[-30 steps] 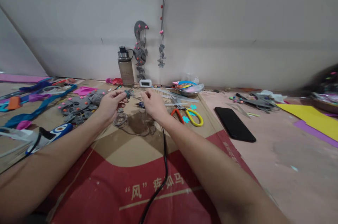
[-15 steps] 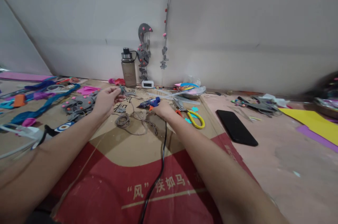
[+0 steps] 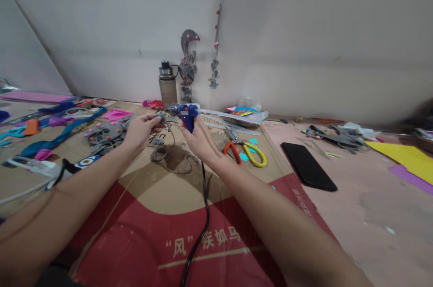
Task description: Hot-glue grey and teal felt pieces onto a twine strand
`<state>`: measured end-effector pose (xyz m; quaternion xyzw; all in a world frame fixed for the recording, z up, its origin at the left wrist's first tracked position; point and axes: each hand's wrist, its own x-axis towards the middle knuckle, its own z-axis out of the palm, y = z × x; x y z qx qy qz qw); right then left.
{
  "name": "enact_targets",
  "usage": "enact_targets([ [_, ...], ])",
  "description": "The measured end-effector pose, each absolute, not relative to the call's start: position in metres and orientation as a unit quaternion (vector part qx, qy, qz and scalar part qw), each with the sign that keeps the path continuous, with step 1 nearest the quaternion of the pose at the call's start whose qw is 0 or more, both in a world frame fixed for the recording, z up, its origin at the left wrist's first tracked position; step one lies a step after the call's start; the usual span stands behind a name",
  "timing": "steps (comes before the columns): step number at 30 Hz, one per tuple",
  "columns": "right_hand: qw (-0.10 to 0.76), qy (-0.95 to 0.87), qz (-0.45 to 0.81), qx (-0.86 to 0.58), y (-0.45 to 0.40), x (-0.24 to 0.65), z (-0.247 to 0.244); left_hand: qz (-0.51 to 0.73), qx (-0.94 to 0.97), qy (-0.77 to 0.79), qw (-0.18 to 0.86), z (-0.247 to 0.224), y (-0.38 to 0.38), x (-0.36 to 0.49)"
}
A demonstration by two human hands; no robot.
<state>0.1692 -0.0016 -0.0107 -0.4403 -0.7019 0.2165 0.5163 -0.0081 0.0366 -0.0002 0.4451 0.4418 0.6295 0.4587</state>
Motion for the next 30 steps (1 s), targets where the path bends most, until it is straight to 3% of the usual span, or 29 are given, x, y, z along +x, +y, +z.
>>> enact_targets([
  [5, 0.486, -0.729, 0.158, -0.455, -0.0049, 0.1701, -0.0064, 0.624, 0.464, 0.449, 0.44, -0.0028, 0.0378, -0.0086],
  [30, 0.459, -0.734, 0.146, -0.479, -0.0013, 0.1695, -0.0135, 0.609, 0.487, 0.455, 0.43, -0.004, 0.034, -0.0053],
])
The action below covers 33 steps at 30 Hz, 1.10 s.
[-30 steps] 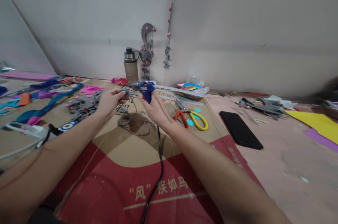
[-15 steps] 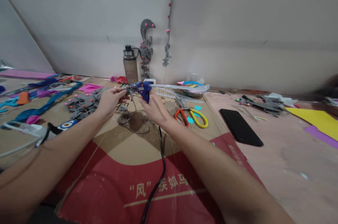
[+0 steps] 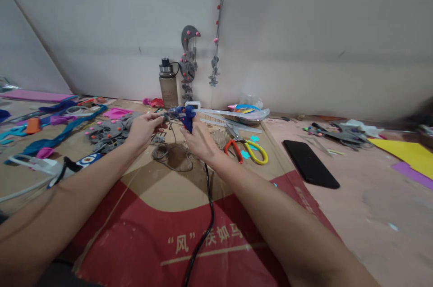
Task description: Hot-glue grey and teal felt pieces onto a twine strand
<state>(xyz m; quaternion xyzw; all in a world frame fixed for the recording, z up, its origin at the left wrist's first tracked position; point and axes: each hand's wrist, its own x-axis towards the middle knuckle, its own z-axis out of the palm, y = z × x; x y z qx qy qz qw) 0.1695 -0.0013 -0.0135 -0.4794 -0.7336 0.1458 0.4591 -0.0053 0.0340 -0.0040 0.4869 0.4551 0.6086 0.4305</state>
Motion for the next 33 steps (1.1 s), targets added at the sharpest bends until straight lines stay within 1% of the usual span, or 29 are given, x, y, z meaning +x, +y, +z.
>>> enact_targets([
  [7, 0.443, -0.736, 0.142, -0.492, -0.0029, 0.1692, -0.0137, 0.62, 0.478, 0.45, 0.429, -0.0045, 0.0351, -0.0071],
  [26, 0.454, -0.726, 0.154, -0.493, -0.0042, 0.1692, -0.0126, 0.609, 0.48, 0.459, 0.433, -0.0053, 0.0336, -0.0054],
  [31, 0.478, -0.714, 0.166, -0.484, -0.0016, 0.1684, -0.0154, 0.609, 0.476, 0.452, 0.445, -0.0074, 0.037, -0.0063],
  [33, 0.496, -0.688, 0.207, -0.487, 0.0015, 0.1683, -0.0175, 0.613, 0.453, 0.449, 0.466, -0.0081, 0.0385, -0.0073],
])
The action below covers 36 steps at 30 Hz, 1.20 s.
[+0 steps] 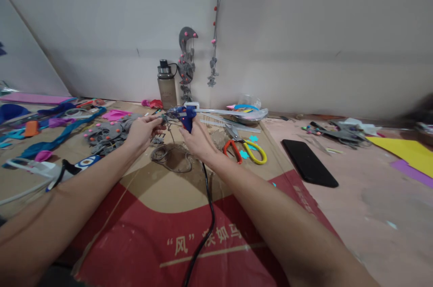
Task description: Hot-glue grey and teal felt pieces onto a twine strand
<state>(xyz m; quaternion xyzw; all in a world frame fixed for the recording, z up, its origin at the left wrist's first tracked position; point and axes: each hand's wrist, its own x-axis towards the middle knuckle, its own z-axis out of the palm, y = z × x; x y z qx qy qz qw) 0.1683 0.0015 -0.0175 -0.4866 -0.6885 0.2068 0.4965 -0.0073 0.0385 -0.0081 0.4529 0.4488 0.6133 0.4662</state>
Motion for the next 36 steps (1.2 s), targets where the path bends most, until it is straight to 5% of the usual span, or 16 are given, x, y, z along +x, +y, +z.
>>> enact_targets([
  [4, 0.515, -0.598, 0.331, -0.518, 0.012, 0.172, -0.021, 0.618, 0.425, 0.445, 0.49, -0.008, 0.039, -0.01],
  [8, 0.443, -0.587, 0.362, -0.572, 0.025, 0.185, -0.028, 0.607, 0.435, 0.457, 0.483, -0.009, 0.037, -0.01],
  [13, 0.398, -0.62, 0.25, -0.628, 0.034, 0.201, -0.041, 0.595, 0.472, 0.455, 0.465, -0.01, 0.033, -0.004],
  [19, 0.44, -0.672, 0.003, -0.595, 0.023, 0.197, -0.036, 0.583, 0.491, 0.431, 0.483, -0.01, 0.025, 0.005],
  [24, 0.537, -0.65, 0.279, -0.459, 0.011, 0.163, -0.021, 0.583, 0.544, 0.429, 0.423, -0.013, 0.02, 0.011],
  [28, 0.537, -0.563, 0.487, -0.397, 0.007, 0.145, -0.024, 0.586, 0.578, 0.426, 0.375, -0.013, 0.016, 0.014],
  [36, 0.578, -0.628, 0.288, -0.434, 0.003, 0.155, -0.023, 0.578, 0.555, 0.406, 0.438, -0.013, 0.013, 0.018],
])
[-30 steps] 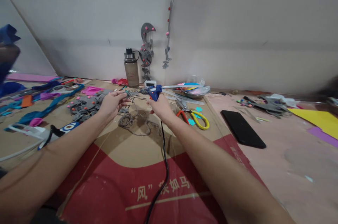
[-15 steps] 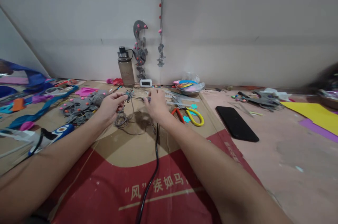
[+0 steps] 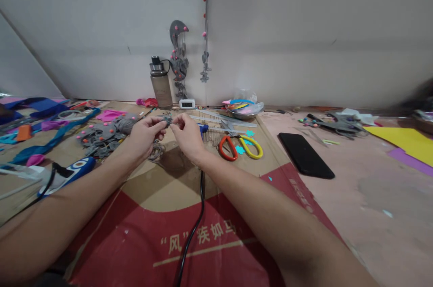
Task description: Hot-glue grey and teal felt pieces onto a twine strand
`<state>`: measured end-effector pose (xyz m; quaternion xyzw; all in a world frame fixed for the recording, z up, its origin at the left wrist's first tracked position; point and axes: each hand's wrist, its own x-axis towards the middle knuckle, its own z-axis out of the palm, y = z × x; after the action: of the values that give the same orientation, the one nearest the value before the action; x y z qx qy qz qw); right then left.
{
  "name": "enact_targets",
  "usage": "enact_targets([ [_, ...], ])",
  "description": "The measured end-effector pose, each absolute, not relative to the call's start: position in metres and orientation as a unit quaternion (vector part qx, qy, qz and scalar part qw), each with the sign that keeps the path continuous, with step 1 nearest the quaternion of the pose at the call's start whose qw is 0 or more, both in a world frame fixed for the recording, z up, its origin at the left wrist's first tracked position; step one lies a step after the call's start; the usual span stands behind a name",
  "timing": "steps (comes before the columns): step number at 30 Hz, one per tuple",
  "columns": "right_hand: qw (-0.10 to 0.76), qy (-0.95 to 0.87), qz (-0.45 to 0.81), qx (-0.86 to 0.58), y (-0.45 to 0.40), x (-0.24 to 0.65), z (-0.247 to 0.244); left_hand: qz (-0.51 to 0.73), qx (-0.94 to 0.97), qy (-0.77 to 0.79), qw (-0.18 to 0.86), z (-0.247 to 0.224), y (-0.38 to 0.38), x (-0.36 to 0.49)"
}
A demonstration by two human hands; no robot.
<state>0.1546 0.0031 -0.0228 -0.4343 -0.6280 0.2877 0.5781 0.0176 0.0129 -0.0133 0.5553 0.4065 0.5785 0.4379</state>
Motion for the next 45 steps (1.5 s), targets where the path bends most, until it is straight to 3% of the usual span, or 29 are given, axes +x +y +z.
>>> enact_targets([
  [8, 0.586, -0.603, 0.302, -0.449, 0.003, 0.154, -0.022, 0.586, 0.523, 0.384, 0.486, -0.009, 0.007, 0.023],
  [20, 0.583, -0.611, 0.229, -0.484, 0.002, 0.155, -0.023, 0.555, 0.566, 0.397, 0.462, -0.009, 0.003, 0.023],
  [30, 0.575, -0.62, 0.262, -0.465, 0.007, 0.156, -0.029, 0.507, 0.62, 0.414, 0.432, -0.013, 0.006, 0.022],
  [36, 0.572, -0.621, 0.28, -0.457, 0.011, 0.158, -0.035, 0.484, 0.606, 0.425, 0.467, -0.01, 0.008, 0.019],
  [45, 0.571, -0.632, 0.265, -0.452, 0.001, 0.154, -0.031, 0.474, 0.651, 0.462, 0.371, -0.006, 0.005, 0.019],
])
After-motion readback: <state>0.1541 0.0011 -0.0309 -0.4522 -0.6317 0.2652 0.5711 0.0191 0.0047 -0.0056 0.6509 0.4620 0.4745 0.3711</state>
